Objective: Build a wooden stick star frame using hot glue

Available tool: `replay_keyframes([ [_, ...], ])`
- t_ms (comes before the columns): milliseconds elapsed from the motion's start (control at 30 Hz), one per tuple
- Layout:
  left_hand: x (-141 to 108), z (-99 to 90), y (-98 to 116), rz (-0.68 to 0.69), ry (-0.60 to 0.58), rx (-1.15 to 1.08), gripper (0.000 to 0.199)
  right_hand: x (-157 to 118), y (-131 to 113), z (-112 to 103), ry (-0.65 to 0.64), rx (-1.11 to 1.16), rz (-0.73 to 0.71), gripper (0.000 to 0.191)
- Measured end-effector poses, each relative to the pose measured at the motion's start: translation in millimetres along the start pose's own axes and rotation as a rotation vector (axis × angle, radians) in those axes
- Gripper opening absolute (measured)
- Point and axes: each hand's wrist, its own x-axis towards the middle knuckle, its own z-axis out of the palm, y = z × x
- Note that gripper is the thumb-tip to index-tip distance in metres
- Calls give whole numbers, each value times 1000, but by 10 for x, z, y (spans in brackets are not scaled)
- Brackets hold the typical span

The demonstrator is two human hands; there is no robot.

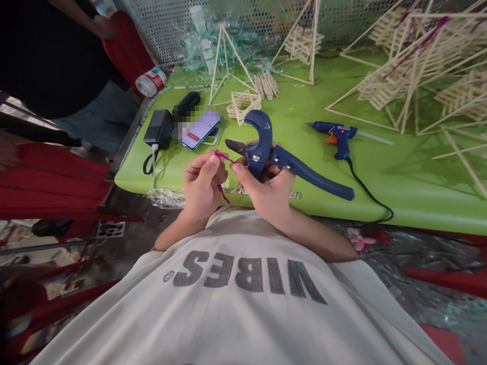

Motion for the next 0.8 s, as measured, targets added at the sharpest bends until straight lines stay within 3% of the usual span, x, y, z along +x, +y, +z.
replay_keyframes([
  [267,-17,-32,-74,-5,-108,-33,28,1,-79,49,-8,28,21,52],
  [633,-32,-14,-112,45,-178,-50,36,79,54,72,-6,58,37,59],
  [800,16,-71,-127,128,-139,15,35,118,119,77,-114,92,-9,65],
])
